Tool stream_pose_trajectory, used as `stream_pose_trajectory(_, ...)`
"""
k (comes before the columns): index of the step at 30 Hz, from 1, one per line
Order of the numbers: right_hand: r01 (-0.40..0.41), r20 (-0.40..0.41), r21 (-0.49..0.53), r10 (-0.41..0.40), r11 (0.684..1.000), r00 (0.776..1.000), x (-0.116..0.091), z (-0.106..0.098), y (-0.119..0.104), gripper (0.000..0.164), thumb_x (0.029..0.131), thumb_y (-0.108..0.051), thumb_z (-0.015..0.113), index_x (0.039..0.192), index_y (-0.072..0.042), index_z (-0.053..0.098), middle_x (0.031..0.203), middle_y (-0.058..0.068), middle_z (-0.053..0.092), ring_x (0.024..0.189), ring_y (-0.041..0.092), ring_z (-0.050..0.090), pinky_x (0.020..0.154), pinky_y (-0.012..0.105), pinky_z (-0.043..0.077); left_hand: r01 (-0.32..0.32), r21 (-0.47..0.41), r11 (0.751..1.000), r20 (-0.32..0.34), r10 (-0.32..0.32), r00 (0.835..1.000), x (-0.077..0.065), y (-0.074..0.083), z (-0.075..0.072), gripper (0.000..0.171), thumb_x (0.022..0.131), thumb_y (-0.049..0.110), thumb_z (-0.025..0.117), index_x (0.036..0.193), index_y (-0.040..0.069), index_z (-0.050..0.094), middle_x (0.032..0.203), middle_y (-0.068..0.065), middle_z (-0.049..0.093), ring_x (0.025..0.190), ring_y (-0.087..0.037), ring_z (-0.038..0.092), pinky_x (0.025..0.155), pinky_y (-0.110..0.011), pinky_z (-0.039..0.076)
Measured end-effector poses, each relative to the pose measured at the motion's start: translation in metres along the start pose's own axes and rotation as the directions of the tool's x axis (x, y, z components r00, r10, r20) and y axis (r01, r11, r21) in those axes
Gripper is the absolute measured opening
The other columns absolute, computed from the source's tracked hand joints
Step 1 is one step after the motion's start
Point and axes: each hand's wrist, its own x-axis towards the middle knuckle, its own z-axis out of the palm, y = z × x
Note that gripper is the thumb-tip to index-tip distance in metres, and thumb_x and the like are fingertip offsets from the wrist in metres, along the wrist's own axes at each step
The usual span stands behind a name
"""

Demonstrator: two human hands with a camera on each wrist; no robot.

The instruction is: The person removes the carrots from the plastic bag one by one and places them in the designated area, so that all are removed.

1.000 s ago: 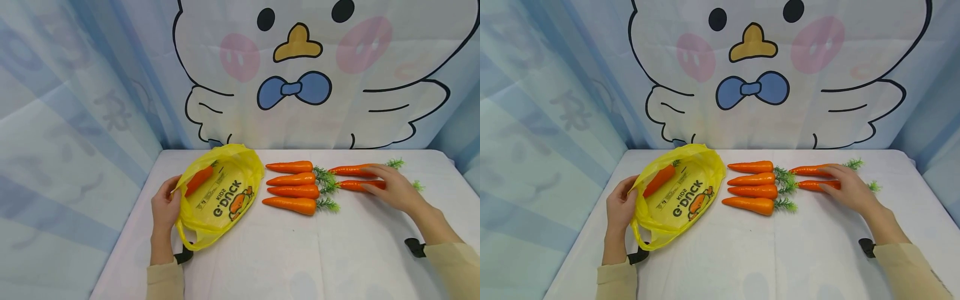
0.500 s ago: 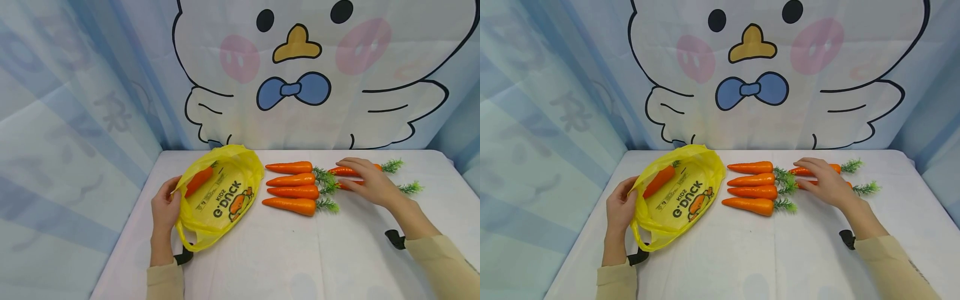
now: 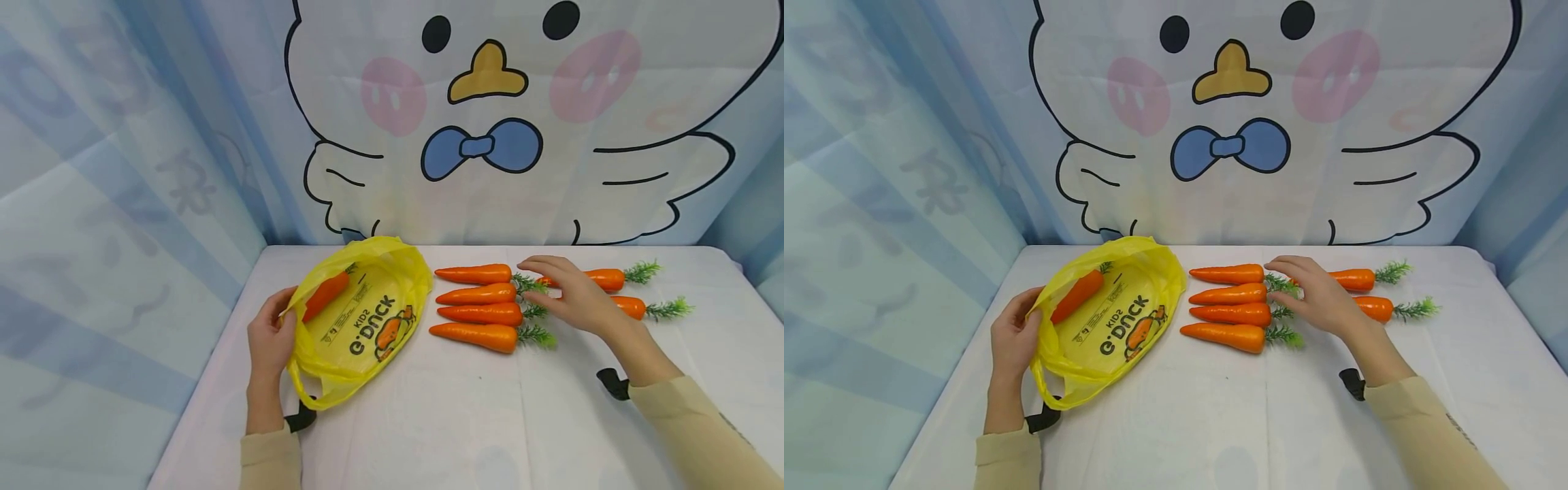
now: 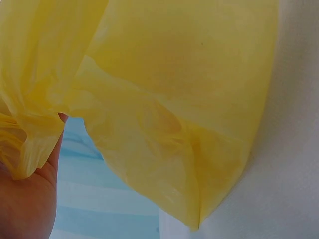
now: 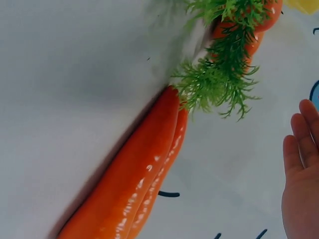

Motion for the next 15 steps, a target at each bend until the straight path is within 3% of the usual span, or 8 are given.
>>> stream_pose_trajectory(10, 0.103, -0.01, 0.041, -0.103, 0.994, 0.995, 0.019, 0.017, -0.016, 0.05, 0.088, -0.006, 0.077, 0.135, -0.005, 0.06, 0.139, 0.018, 0.054, 0.128, 0.039, 0.047, 0.101, 0.064, 0.042, -0.003, -0.007, 1.0, 0.006, 0.003, 1.0, 0.0, -0.001, 0.0, 0.037, 0.101, 0.003, 0.051, 0.136, 0.01, 0.061, 0.136, -0.004, 0.061, 0.127, -0.02, 0.053, 0.108, -0.033, 0.043)
stream_pose_trajectory(15, 0.085, 0.019, 0.073, -0.086, 0.994, 0.996, 0.028, 0.025, -0.029, 0.049, 0.09, -0.009, 0.075, 0.136, -0.007, 0.06, 0.141, 0.016, 0.054, 0.13, 0.037, 0.046, 0.104, 0.063, 0.041, -0.009, 0.005, 1.0, 0.002, 0.009, 1.0, 0.001, -0.001, 0.0, 0.037, 0.101, 0.004, 0.052, 0.136, 0.01, 0.062, 0.135, -0.005, 0.061, 0.127, -0.021, 0.054, 0.109, -0.035, 0.043)
